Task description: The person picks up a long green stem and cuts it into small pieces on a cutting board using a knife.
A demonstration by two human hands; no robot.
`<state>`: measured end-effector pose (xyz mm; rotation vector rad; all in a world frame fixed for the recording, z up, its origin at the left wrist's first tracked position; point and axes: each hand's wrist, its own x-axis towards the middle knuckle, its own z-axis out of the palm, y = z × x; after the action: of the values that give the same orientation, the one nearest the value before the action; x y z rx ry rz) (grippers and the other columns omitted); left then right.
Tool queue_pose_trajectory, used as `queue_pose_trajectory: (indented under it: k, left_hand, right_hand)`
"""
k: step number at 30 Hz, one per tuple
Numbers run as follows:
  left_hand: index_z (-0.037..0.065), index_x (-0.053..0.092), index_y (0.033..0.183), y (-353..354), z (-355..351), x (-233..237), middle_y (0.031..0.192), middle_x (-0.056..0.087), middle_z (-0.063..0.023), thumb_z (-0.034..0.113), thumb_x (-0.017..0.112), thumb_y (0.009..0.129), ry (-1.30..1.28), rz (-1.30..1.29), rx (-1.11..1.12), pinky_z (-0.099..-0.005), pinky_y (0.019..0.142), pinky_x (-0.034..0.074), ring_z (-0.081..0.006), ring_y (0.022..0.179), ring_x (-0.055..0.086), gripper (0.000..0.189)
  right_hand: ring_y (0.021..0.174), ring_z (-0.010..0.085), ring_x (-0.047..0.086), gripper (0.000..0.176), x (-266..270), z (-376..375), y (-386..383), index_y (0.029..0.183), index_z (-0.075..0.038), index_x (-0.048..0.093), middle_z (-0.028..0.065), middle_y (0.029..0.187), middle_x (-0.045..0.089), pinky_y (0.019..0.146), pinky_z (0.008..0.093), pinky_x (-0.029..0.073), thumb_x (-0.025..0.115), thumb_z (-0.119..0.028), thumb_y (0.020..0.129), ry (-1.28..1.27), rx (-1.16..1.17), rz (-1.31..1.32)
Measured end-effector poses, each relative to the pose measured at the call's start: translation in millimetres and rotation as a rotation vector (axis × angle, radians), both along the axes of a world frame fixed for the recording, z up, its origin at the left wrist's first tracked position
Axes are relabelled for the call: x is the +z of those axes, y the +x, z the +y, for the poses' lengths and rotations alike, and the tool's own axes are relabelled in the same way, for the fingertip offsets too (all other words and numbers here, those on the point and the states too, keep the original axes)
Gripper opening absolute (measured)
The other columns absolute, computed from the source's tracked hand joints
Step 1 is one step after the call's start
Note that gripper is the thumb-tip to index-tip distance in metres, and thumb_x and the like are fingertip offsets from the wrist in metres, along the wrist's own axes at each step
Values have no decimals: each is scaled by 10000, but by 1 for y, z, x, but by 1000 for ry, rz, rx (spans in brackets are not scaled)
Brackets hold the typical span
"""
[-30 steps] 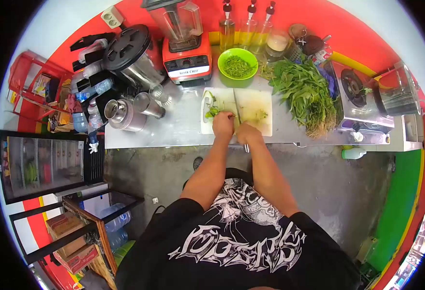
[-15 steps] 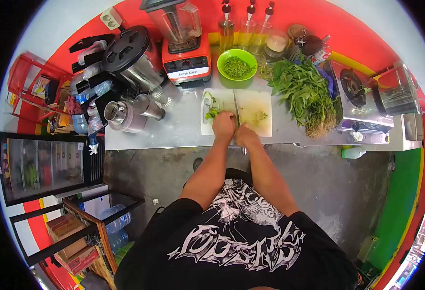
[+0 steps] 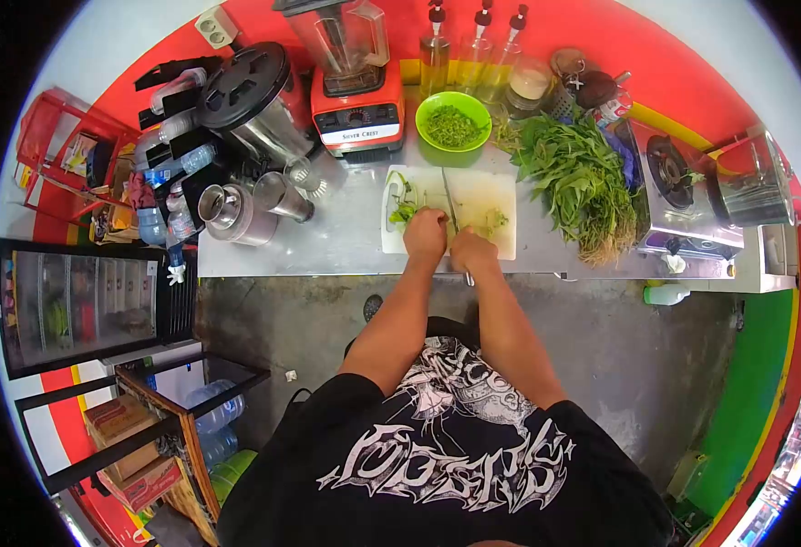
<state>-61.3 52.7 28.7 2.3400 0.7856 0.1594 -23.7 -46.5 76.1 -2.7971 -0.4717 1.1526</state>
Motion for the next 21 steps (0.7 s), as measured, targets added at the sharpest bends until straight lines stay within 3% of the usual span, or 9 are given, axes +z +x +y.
queue_pose_trajectory:
  k: [5, 12, 16, 20, 21]
  left_hand:
    - [132, 773, 901, 1, 0, -7, 1002, 702, -136, 136, 654, 844, 2, -60, -1, -455, 817, 553, -358, 941, 675, 132]
    - [135, 774, 898, 2, 1, -8, 1019, 702, -136, 124, 662, 841, 12, -36, 4, -457, 828, 551, -354, 947, 677, 126]
    - [187, 780, 940, 3, 1, -10, 1029, 703, -136, 176, 656, 853, 3, -33, -3, -477, 826, 558, -368, 959, 672, 152]
    - [186, 778, 954, 3, 3, -12, 1047, 704, -140, 182, 656, 858, 25, 5, -26, -473, 827, 560, -375, 967, 673, 155]
    - [186, 778, 954, 2, 3, -11, 1047, 704, -140, 182, 656, 858, 25, 5, -32, -473, 827, 560, -375, 967, 673, 155]
  right_hand:
    - [1162, 372, 660, 532, 0, -1, -8, 1335, 75, 441, 264, 1196, 681, 944, 459, 515, 610, -120, 870, -45, 32, 13]
    - [1164, 331, 670, 535, 6, -1, -1, 1363, 73, 450, 210, 1238, 683, 960, 442, 513, 588, -162, 902, -59, 39, 25]
    - [1157, 319, 675, 563, -1, -1, -8, 1400, 66, 435, 198, 1265, 674, 940, 431, 523, 587, -151, 903, -113, 88, 30]
    - [1165, 311, 671, 587, -16, -1, 5, 1399, 91, 419, 199, 1260, 676, 946, 436, 519, 602, -141, 892, -31, 60, 12]
    - [1172, 312, 668, 591, 3, 0, 6, 1396, 98, 413, 209, 1267, 670, 959, 440, 511, 603, -144, 891, -52, 82, 46]
